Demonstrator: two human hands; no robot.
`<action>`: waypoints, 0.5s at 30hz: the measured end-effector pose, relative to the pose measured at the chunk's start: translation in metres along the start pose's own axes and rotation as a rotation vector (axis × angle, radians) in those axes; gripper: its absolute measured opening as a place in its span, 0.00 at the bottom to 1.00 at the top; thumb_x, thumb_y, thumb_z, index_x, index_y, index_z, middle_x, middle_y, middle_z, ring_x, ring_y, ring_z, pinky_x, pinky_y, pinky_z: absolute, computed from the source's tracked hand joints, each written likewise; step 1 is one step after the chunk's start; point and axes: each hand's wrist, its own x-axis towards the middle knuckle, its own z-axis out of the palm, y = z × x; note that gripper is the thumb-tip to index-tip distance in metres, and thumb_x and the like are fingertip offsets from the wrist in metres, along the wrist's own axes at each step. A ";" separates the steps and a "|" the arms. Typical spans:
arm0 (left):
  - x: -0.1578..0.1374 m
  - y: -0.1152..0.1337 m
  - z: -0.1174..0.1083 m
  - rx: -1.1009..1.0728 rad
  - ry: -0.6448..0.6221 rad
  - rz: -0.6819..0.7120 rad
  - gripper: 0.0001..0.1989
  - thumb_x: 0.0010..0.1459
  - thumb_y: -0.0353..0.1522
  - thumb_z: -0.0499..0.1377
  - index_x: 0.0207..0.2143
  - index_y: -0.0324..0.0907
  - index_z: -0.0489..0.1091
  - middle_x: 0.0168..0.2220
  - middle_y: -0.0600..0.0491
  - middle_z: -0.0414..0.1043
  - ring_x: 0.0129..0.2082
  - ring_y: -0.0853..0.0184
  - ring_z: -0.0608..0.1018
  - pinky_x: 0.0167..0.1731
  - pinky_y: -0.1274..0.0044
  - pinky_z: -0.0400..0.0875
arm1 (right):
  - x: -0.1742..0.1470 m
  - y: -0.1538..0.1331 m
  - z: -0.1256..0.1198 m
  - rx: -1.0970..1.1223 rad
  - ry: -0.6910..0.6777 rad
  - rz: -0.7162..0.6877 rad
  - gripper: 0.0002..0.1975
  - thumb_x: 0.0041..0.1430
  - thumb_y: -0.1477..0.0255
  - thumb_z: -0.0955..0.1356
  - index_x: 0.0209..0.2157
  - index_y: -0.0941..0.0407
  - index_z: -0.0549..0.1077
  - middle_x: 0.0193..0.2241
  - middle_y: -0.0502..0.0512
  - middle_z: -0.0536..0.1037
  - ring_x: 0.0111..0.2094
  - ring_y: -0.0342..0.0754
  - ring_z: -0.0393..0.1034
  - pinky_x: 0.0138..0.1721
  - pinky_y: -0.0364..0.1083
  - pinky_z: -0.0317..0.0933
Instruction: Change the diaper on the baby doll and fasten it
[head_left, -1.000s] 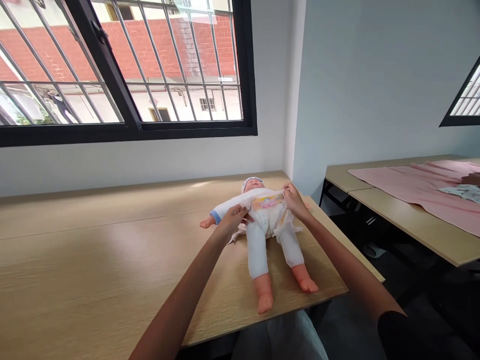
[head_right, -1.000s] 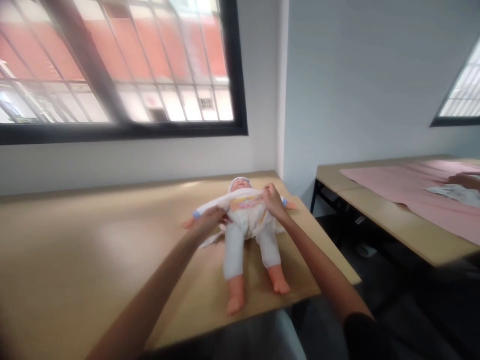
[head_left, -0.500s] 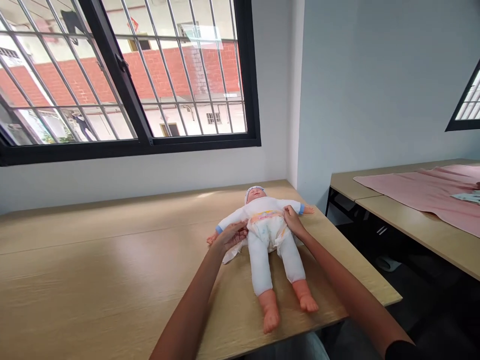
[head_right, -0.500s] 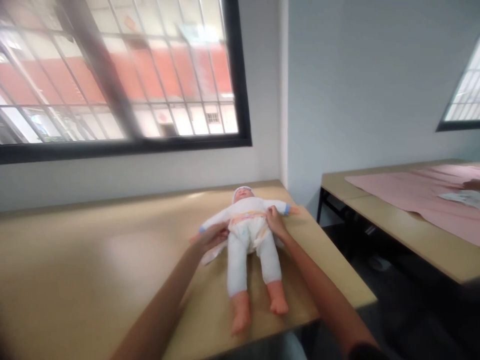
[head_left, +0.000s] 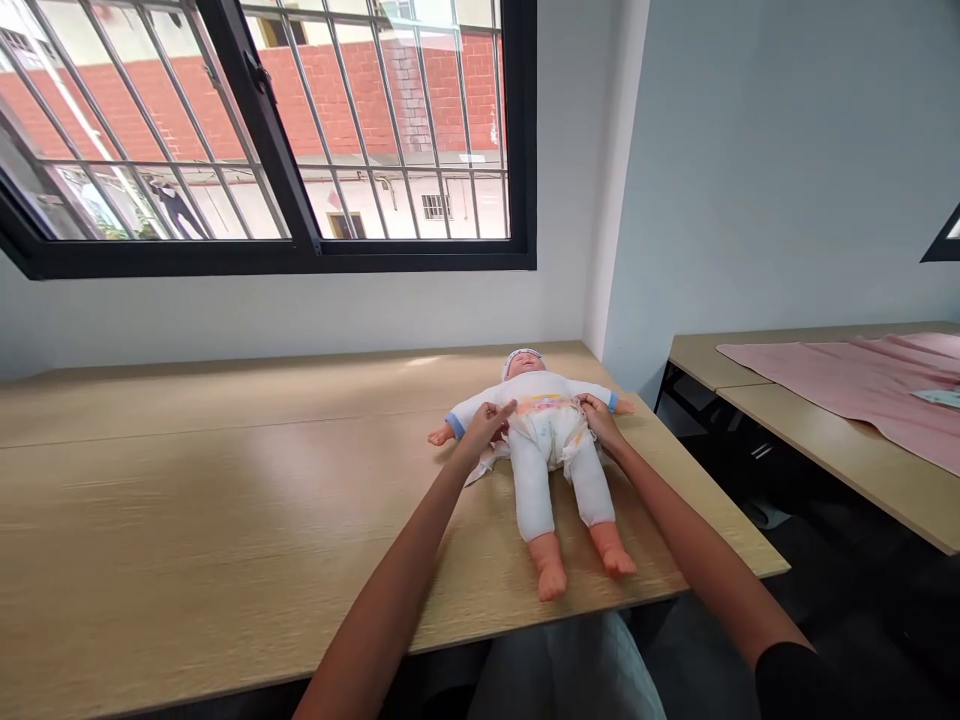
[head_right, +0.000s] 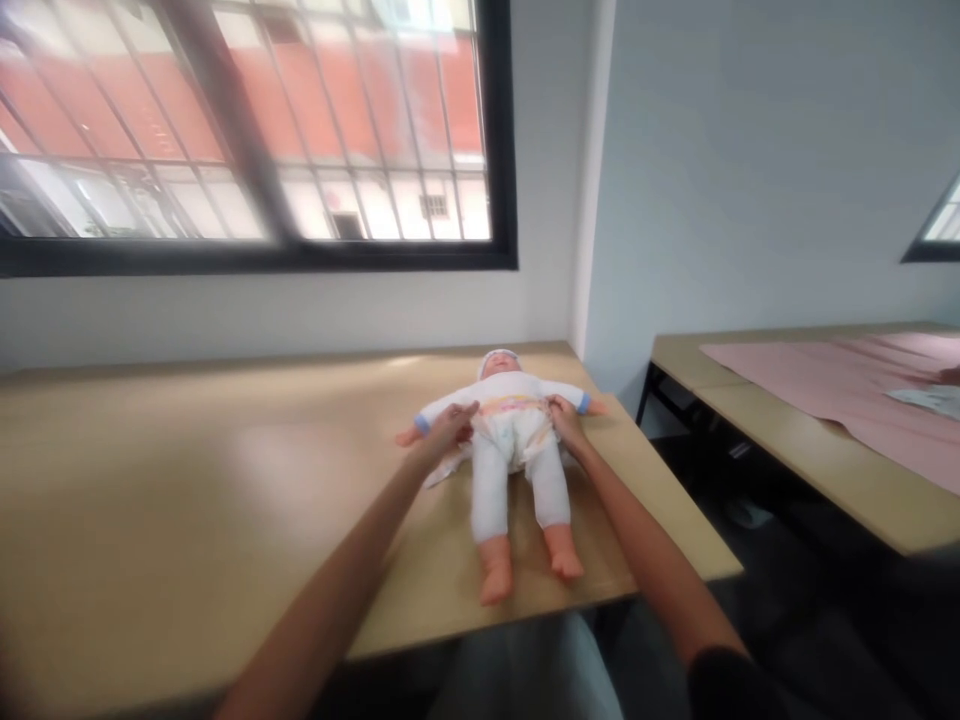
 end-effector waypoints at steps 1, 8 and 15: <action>-0.004 0.001 0.003 0.010 -0.009 0.027 0.23 0.41 0.45 0.69 0.28 0.42 0.62 0.20 0.59 0.65 0.19 0.74 0.67 0.20 0.81 0.61 | 0.000 0.000 0.000 -0.003 0.008 -0.006 0.10 0.44 0.67 0.61 0.28 0.55 0.70 0.29 0.50 0.73 0.34 0.47 0.65 0.41 0.45 0.59; -0.008 -0.003 -0.005 -0.117 -0.140 -0.019 0.27 0.37 0.38 0.72 0.38 0.43 0.63 0.26 0.59 0.68 0.21 0.74 0.69 0.22 0.81 0.64 | 0.000 -0.003 -0.004 -0.035 -0.008 -0.053 0.10 0.46 0.66 0.61 0.28 0.55 0.70 0.30 0.50 0.73 0.34 0.48 0.65 0.40 0.45 0.59; -0.010 0.000 -0.002 0.111 0.115 0.013 0.16 0.48 0.36 0.65 0.35 0.42 0.62 0.26 0.55 0.66 0.26 0.66 0.72 0.28 0.74 0.67 | -0.003 -0.008 -0.005 -0.128 -0.052 -0.160 0.11 0.52 0.65 0.62 0.32 0.56 0.70 0.34 0.53 0.75 0.38 0.49 0.67 0.45 0.49 0.60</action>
